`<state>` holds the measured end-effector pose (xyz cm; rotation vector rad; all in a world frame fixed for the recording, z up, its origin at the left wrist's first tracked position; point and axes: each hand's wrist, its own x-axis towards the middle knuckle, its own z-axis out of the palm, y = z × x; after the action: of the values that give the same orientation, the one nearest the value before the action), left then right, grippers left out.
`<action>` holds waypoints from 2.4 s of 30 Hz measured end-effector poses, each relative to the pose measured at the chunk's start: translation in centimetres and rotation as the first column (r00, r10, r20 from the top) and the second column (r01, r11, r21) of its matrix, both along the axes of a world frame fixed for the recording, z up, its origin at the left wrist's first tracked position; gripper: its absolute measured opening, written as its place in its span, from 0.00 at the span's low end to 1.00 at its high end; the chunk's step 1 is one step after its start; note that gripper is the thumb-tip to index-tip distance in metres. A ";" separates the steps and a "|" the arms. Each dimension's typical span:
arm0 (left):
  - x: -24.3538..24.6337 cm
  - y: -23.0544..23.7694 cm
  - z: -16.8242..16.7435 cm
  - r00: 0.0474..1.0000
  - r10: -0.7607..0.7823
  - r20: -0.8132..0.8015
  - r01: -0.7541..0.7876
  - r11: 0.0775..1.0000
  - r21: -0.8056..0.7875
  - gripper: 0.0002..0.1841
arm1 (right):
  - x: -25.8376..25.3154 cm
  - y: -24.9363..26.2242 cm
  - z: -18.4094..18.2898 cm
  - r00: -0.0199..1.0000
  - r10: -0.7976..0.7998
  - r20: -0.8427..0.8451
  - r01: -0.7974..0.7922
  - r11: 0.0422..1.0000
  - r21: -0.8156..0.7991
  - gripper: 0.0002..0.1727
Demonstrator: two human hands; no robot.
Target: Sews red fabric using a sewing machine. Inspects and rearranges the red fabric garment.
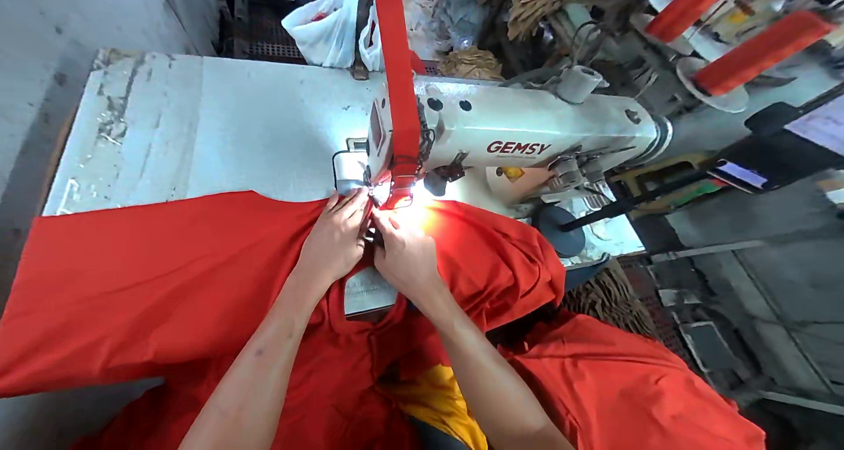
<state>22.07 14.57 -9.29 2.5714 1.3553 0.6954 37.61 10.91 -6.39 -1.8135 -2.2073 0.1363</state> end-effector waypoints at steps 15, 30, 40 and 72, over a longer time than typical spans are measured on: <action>2.4 -3.9 1.9 0.764 0.441 0.472 -0.277 0.884 -0.377 0.14 | 3.2 2.0 -1.6 0.970 0.139 -0.200 -0.116 0.986 0.122 0.12; 2.6 -3.2 0.8 0.933 0.351 -0.077 -0.349 0.936 0.039 0.17 | 2.9 2.3 -1.7 0.980 0.190 -0.057 -0.172 0.957 0.232 0.15; 0.7 0.6 0.6 0.962 0.263 -0.067 -0.260 0.964 0.058 0.20 | 0.2 1.3 0.1 0.999 -0.035 0.027 0.034 0.998 0.043 0.15; 1.1 -1.7 1.5 0.970 0.229 -0.081 -0.229 0.973 0.013 0.14 | 1.9 2.1 -1.4 0.987 0.158 -0.003 -0.154 0.964 0.215 0.12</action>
<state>23.21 12.91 -7.79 2.4951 1.6981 0.6307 39.50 13.01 -7.78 -1.5186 -2.2525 -0.0507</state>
